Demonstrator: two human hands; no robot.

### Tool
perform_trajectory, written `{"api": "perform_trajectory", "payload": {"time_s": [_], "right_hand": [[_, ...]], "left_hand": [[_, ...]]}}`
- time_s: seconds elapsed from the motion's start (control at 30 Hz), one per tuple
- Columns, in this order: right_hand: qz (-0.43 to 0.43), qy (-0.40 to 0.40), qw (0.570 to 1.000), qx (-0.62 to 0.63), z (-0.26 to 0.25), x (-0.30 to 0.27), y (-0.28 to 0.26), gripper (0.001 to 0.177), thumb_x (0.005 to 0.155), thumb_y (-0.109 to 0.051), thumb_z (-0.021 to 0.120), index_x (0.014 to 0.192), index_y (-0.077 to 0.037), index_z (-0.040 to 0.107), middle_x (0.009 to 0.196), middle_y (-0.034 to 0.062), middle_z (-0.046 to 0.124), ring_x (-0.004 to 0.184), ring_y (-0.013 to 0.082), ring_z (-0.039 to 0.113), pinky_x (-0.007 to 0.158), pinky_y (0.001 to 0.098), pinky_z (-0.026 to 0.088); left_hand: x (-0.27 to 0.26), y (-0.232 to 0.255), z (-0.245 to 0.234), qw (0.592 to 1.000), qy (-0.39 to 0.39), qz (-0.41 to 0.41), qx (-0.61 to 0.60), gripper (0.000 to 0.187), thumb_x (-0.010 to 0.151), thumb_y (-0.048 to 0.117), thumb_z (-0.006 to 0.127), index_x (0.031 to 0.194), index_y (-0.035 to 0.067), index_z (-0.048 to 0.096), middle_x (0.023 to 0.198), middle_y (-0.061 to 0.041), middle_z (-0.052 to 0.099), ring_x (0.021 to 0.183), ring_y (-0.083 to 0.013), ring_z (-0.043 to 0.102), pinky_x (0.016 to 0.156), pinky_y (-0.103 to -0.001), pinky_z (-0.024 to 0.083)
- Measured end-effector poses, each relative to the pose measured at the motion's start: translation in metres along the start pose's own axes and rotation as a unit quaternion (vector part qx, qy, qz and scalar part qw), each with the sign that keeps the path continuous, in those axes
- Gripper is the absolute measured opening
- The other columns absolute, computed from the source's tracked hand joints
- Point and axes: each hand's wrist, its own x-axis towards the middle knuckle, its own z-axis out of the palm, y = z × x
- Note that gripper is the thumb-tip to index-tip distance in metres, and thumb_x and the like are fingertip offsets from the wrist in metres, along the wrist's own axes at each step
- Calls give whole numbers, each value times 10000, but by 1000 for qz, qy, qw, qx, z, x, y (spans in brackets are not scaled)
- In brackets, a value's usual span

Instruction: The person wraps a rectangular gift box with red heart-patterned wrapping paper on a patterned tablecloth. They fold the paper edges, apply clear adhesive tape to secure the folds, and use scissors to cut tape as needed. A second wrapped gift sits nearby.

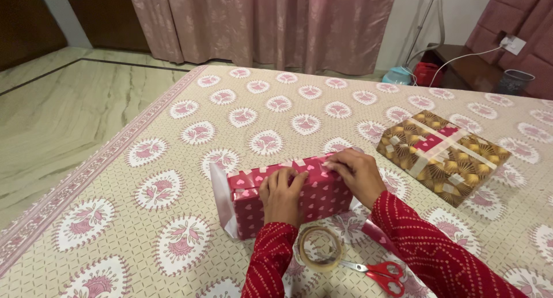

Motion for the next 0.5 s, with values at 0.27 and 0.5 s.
{"api": "perform_trajectory", "payload": {"time_s": [0.27, 0.5], "right_hand": [[5, 10, 1000, 16, 0, -6, 15, 144, 886, -150, 730, 985, -59, 783, 894, 73, 775, 781, 193, 727, 719, 331, 559], [28, 16, 999, 28, -4, -8, 18, 157, 877, -143, 728, 996, -59, 785, 908, 78, 783, 777, 189, 742, 723, 322, 569]], "left_hand": [[0, 9, -6, 998, -34, -8, 47, 587, 726, -103, 691, 1244, 172, 669, 1301, -86, 587, 1299, -268, 485, 1134, -513, 254], [4, 27, 13, 961, -81, 125, 232, 578, 746, 37, 648, 1318, 19, 565, 1415, -165, 535, 1364, -312, 436, 1149, -550, 255]]}}
